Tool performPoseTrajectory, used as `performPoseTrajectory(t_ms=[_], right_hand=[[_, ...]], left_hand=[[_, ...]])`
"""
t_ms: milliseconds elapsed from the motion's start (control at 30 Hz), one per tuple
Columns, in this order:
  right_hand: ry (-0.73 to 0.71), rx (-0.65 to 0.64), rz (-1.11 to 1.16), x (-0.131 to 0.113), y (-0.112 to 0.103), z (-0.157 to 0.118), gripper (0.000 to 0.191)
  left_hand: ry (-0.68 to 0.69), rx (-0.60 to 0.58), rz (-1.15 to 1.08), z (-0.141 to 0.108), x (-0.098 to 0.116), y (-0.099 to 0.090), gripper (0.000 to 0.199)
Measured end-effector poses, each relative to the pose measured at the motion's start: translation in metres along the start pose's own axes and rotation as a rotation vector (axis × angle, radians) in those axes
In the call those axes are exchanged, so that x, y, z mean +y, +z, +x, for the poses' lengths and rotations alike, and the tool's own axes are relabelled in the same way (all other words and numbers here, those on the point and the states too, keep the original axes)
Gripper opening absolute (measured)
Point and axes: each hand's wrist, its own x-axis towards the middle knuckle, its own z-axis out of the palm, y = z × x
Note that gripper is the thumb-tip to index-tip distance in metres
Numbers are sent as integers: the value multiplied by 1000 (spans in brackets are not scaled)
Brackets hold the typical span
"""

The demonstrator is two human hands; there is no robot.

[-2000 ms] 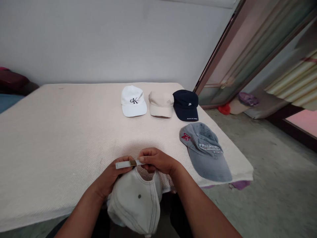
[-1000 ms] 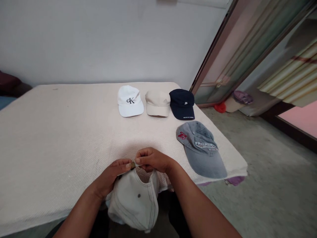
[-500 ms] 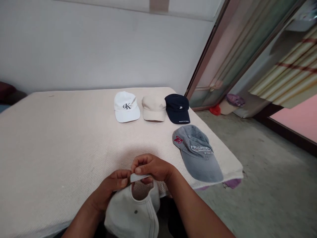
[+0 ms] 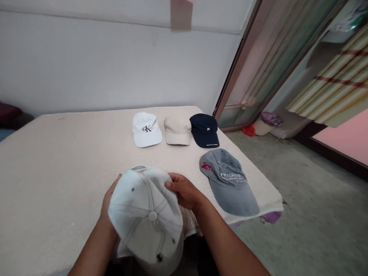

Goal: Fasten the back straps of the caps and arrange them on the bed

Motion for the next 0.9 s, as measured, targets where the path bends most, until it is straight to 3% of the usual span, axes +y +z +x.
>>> performPoseTrajectory(t_ms=[133, 200, 333, 433, 567, 767, 900], right_hand=[[-203, 209, 85, -13, -9, 7, 25], [-287, 326, 106, -21, -15, 11, 26], [-358, 522, 93, -31, -24, 17, 24], [-319, 506, 12, -30, -26, 15, 24], [-219, 465, -292, -27, -23, 11, 31], [-436, 615, -445, -37, -28, 19, 47], [-271, 820, -648, -29, -43, 26, 50]], left_hand=[[-158, 84, 68, 3, -11, 7, 39], [-171, 102, 138, 3, -23, 14, 39], [-79, 123, 348, 7, -46, 18, 27], [17, 226, 388, 18, -53, 13, 21], [117, 290, 374, 35, -52, 13, 18], [322, 204, 387, 59, -37, 27, 30], [305, 268, 380, 72, -27, 18, 15]])
